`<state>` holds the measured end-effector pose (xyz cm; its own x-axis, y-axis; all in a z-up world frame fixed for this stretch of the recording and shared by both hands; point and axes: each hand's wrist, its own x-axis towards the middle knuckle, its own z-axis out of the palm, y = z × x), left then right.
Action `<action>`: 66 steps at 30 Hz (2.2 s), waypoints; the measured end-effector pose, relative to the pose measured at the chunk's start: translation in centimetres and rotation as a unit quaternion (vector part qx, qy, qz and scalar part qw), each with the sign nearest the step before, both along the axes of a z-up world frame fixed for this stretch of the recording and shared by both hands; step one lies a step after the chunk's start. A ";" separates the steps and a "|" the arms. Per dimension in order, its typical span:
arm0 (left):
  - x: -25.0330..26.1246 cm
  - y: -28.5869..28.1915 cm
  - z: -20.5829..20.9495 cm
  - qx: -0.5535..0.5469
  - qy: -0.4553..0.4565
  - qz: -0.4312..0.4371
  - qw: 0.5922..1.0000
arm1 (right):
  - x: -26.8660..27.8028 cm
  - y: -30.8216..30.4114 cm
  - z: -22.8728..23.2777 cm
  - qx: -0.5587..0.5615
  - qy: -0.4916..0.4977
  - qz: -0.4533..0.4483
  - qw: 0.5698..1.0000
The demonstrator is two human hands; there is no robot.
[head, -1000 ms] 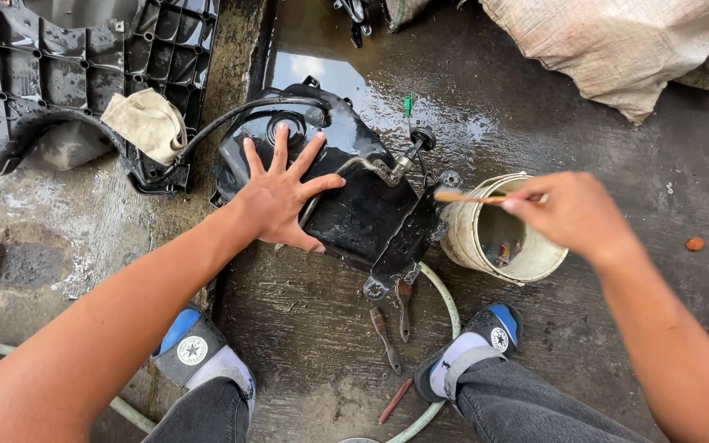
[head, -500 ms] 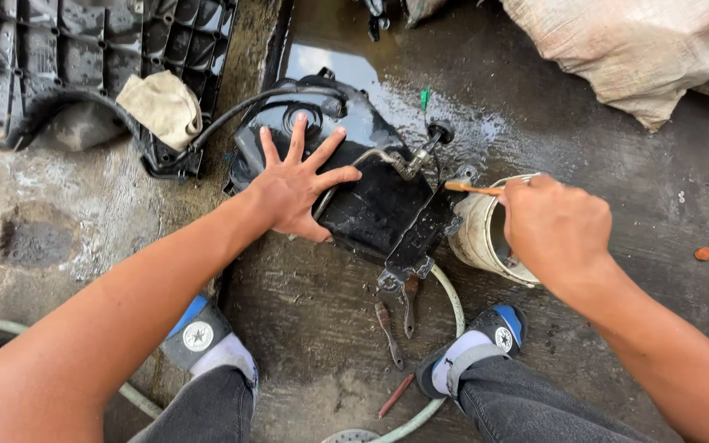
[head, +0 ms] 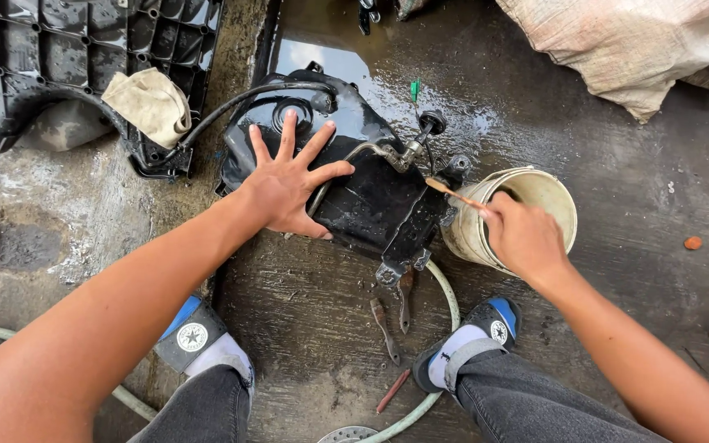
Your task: Cleaning a motorcycle component using a brush and soapy water
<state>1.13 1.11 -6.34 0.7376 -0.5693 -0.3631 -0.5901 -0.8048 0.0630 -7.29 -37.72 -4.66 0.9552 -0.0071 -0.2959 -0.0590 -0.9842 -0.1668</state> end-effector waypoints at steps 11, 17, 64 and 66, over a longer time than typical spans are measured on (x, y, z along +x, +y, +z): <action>-0.2 -0.5 0.0 0.005 0.001 0.009 1.000 | -2.9 1.7 -2.0 0.176 0.013 -0.119 0.977; -0.2 -0.8 0.3 0.006 0.010 0.027 1.000 | -4.5 1.0 -3.9 0.263 0.013 -0.118 0.958; -0.1 -0.9 0.2 0.019 -0.002 0.027 0.999 | -4.9 1.8 -4.4 0.250 0.072 -0.114 0.959; -0.1 -0.9 0.2 0.005 -0.001 0.035 0.999 | -6.1 3.1 -3.5 0.228 0.103 -0.108 0.962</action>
